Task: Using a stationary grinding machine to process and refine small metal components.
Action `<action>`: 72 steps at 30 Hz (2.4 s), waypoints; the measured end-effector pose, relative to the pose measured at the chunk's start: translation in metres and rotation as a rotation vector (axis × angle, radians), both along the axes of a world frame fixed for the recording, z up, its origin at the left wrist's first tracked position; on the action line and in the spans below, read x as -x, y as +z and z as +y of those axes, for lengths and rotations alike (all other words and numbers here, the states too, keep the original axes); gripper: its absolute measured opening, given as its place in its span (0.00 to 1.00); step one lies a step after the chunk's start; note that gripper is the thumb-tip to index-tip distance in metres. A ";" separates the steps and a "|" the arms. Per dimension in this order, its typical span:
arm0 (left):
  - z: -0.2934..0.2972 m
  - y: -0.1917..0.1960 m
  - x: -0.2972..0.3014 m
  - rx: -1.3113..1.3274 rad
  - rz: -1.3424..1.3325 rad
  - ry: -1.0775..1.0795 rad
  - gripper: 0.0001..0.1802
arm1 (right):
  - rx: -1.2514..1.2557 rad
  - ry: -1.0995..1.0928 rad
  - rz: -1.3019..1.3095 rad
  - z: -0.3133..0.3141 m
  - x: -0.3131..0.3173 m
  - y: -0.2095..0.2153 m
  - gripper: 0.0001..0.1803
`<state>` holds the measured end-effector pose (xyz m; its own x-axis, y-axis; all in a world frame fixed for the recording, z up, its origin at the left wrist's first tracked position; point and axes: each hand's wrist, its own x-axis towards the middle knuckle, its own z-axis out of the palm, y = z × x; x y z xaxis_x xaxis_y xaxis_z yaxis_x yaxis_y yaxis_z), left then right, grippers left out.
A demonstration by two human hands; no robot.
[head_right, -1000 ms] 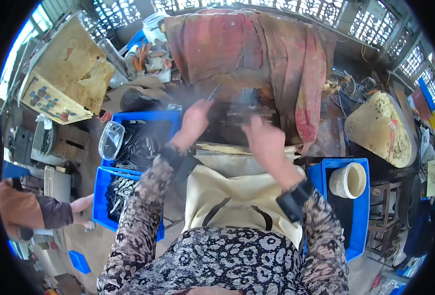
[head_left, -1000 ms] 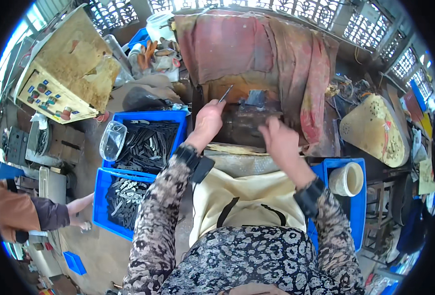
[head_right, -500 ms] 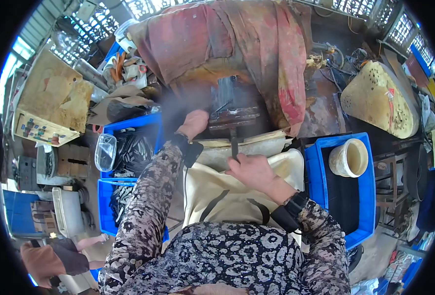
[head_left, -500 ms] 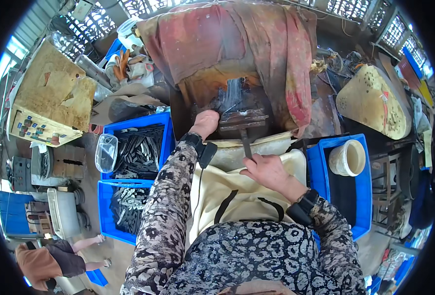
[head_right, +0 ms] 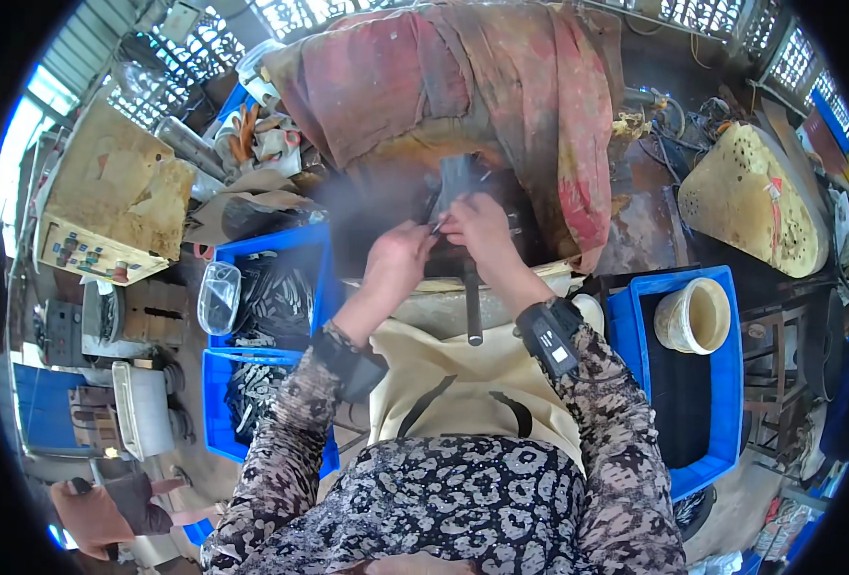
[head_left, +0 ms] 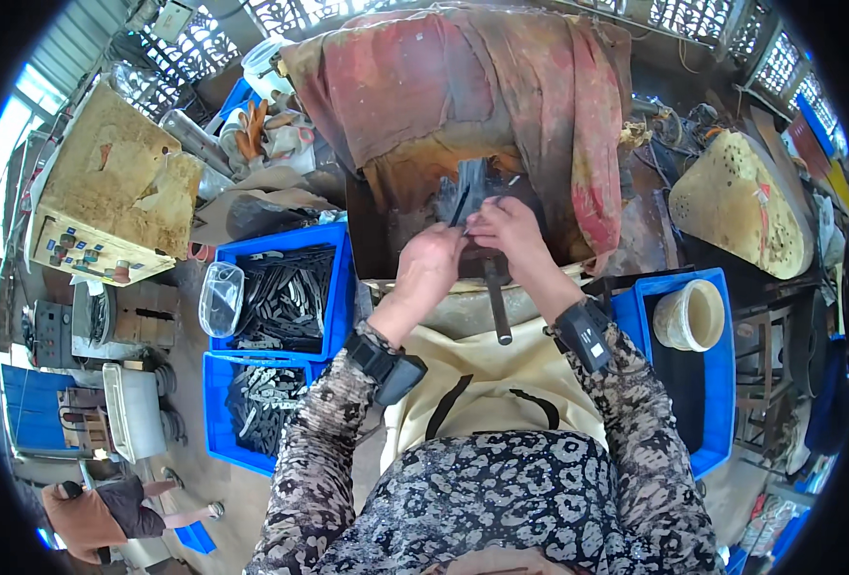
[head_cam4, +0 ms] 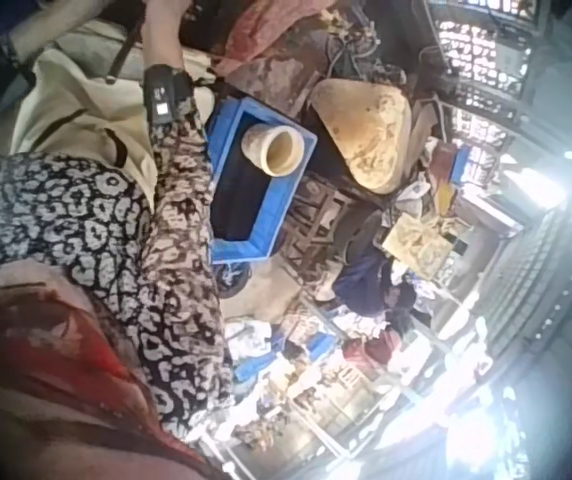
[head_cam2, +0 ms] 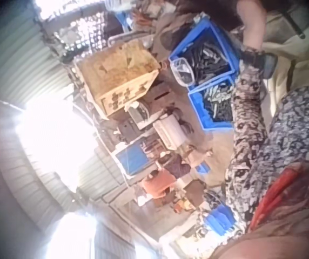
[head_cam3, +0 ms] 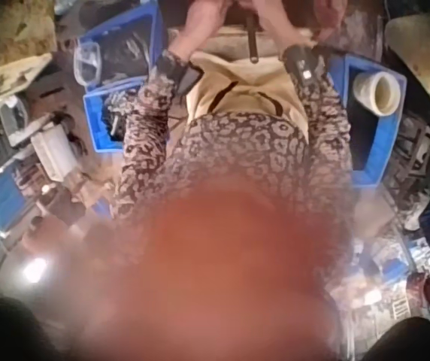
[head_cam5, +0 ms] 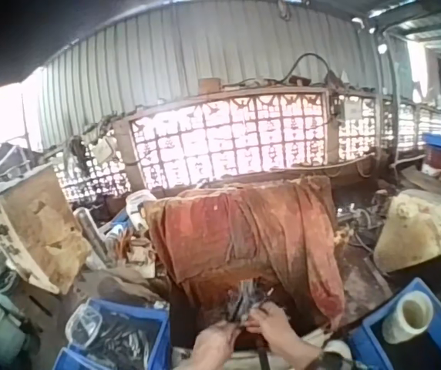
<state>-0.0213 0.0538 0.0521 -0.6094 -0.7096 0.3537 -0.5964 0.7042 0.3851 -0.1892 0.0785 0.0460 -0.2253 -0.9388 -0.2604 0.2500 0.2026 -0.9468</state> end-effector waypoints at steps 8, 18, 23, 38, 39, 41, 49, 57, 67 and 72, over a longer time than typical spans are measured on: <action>-0.052 -0.024 -0.026 -0.846 0.520 0.197 0.24 | 0.018 -0.152 0.792 0.021 0.063 -0.036 0.08; -0.093 -0.098 0.004 -0.318 -0.132 -0.035 0.21 | 0.232 -0.285 1.285 0.023 0.063 -0.064 0.07; -0.092 -0.094 0.001 -0.276 -0.129 -0.166 0.21 | 0.155 -0.237 1.368 0.022 0.061 -0.063 0.08; -0.068 -0.057 -0.024 -0.103 -0.319 -0.072 0.19 | 0.299 -0.170 1.127 0.045 0.053 -0.045 0.12; -0.065 -0.058 -0.036 -0.081 -0.278 -0.020 0.18 | 0.325 -0.063 1.014 0.052 0.045 -0.036 0.14; -0.064 -0.054 -0.065 -0.020 -0.098 0.046 0.17 | 0.421 0.211 0.925 0.088 0.028 -0.013 0.20; 0.003 -0.050 -0.173 -0.296 0.384 0.540 0.10 | 0.519 0.470 1.228 0.140 0.008 -0.030 0.21; 0.100 -0.136 -0.195 -0.333 0.284 0.698 0.09 | 0.557 0.369 1.208 0.116 -0.005 -0.005 0.20; 0.101 -0.108 -0.213 -0.239 0.319 0.652 0.09 | 0.312 0.002 1.495 -0.081 0.010 0.070 0.22; 0.114 -0.100 -0.272 -0.062 0.342 0.865 0.12 | 0.363 0.061 1.629 -0.158 0.050 0.063 0.25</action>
